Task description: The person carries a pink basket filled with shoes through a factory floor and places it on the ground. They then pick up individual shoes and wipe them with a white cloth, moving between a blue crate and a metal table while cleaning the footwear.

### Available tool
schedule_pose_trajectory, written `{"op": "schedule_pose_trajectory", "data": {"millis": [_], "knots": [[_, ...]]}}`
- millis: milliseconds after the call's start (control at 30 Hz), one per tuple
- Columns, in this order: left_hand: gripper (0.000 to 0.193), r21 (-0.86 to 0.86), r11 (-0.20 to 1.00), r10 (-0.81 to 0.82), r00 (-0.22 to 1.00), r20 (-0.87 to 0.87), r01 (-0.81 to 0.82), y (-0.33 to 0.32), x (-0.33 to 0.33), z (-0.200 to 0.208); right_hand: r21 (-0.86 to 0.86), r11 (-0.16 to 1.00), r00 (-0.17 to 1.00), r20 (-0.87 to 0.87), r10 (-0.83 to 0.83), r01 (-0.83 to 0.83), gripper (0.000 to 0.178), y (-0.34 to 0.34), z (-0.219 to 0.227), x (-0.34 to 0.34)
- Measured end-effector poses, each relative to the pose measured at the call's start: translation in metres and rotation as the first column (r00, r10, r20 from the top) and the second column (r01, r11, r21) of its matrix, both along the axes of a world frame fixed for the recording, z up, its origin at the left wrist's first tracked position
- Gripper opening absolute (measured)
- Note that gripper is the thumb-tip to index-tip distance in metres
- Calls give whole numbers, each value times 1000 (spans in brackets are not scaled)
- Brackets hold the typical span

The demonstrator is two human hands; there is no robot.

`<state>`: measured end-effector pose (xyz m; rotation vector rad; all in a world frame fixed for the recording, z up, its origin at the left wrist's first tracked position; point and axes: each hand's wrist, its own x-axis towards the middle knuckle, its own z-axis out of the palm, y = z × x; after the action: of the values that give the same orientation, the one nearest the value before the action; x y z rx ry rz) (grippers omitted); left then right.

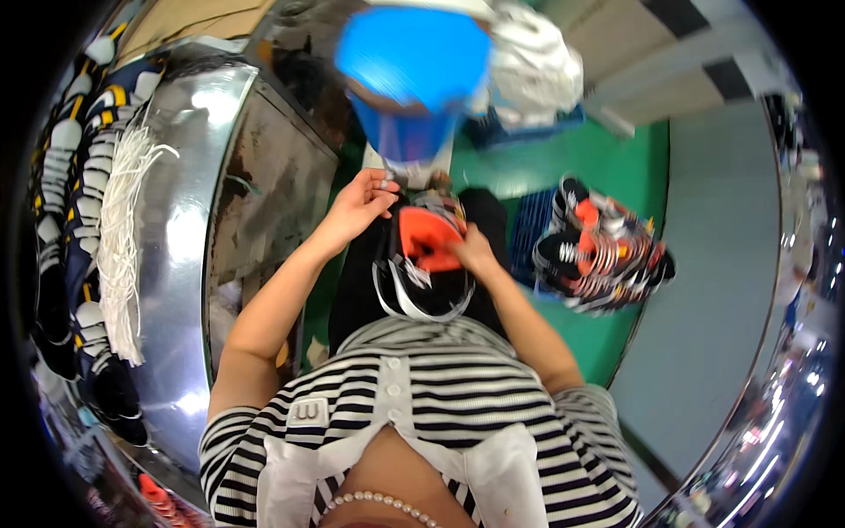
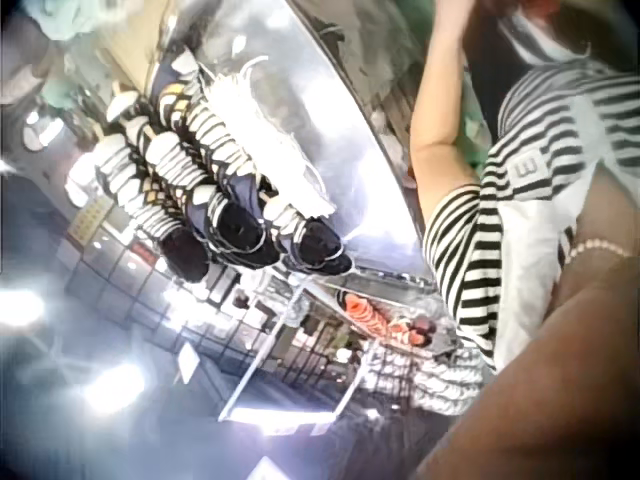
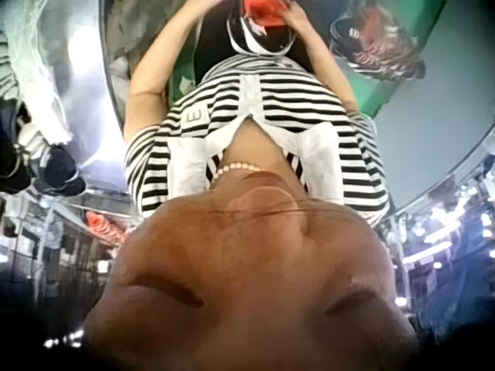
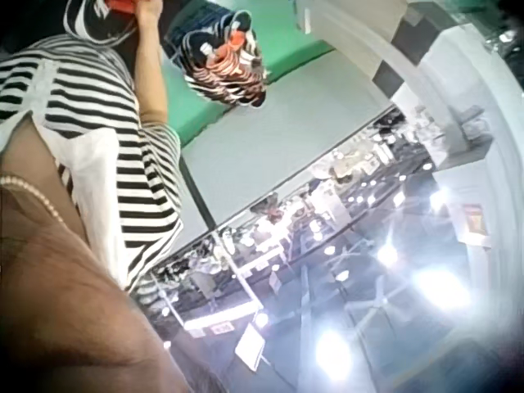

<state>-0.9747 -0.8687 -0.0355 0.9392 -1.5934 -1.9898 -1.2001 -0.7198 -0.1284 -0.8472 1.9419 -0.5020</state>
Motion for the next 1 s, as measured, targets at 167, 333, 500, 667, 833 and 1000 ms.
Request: {"op": "schedule_pose_trajectory", "data": {"millis": [167, 333, 500, 667, 833, 1000], "knots": [[44, 164, 941, -305, 952, 24, 297, 92, -15, 93, -113, 992, 967, -255, 23, -54, 68, 0, 34, 25], [68, 768, 612, 35, 977, 213, -189, 95, -47, -25, -271, 962, 985, -151, -79, 36, 83, 25, 45, 44], [62, 448, 818, 278, 930, 242, -361, 98, -117, -77, -373, 925, 964, -209, -162, 75, 69, 43, 16, 31], [51, 364, 891, 113, 910, 399, -270, 98, -131, -87, -331, 943, 985, -168, -34, -24, 62, 61, 27, -13], [45, 637, 767, 125, 992, -24, -81, 111, -111, -21, -356, 917, 972, 204, -113, 181, 70, 77, 5, -49], [40, 374, 920, 121, 993, 4, -113, 109, -60, 48, -675, 716, 971, 240, -19, 181, 59, 26, 114, -22]]}}
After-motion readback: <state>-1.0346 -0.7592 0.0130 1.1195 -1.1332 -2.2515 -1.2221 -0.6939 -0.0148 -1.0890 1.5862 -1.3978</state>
